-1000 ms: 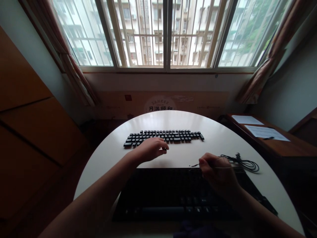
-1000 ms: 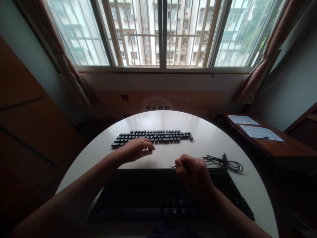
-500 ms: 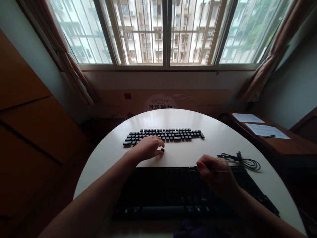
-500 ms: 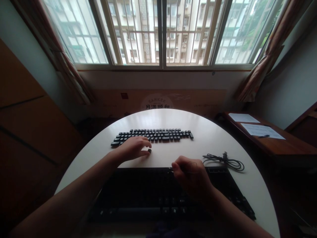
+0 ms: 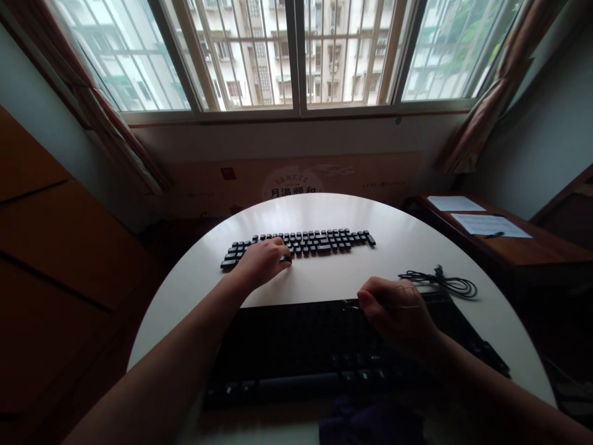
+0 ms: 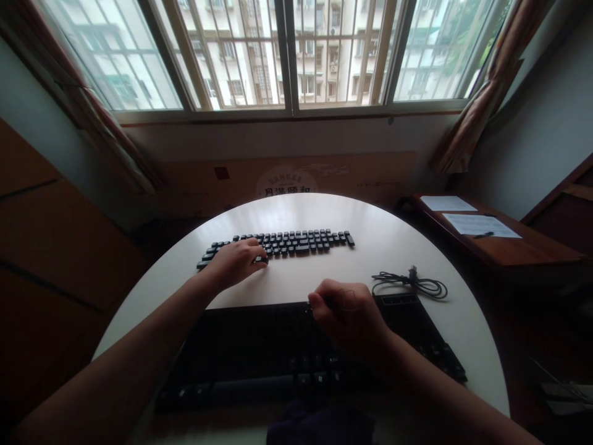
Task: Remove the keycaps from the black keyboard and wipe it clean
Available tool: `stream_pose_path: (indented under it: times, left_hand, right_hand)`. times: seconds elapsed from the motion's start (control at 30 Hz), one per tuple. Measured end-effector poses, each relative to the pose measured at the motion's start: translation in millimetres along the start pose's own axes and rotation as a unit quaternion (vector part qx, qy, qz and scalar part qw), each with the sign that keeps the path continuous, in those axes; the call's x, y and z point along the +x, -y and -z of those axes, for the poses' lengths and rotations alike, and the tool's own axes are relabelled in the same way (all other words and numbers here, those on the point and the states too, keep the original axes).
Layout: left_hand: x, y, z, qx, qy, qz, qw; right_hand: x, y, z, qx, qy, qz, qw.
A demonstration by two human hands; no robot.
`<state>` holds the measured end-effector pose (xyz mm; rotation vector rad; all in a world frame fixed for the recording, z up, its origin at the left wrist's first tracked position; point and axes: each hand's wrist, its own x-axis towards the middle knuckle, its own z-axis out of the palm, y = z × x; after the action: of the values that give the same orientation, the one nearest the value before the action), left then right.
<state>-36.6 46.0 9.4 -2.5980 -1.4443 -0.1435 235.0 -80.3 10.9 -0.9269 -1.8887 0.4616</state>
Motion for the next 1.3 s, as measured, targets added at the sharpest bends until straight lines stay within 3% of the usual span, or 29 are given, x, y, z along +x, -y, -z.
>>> stream_pose_path:
  times: [1.3]
  left_hand:
    - [4.5, -3.7, -4.2, 0.013, 0.000, 0.022, 1.000]
  right_hand:
    - [-0.6, 3.0, 0.2, -0.002, 0.007, 0.004, 1.000]
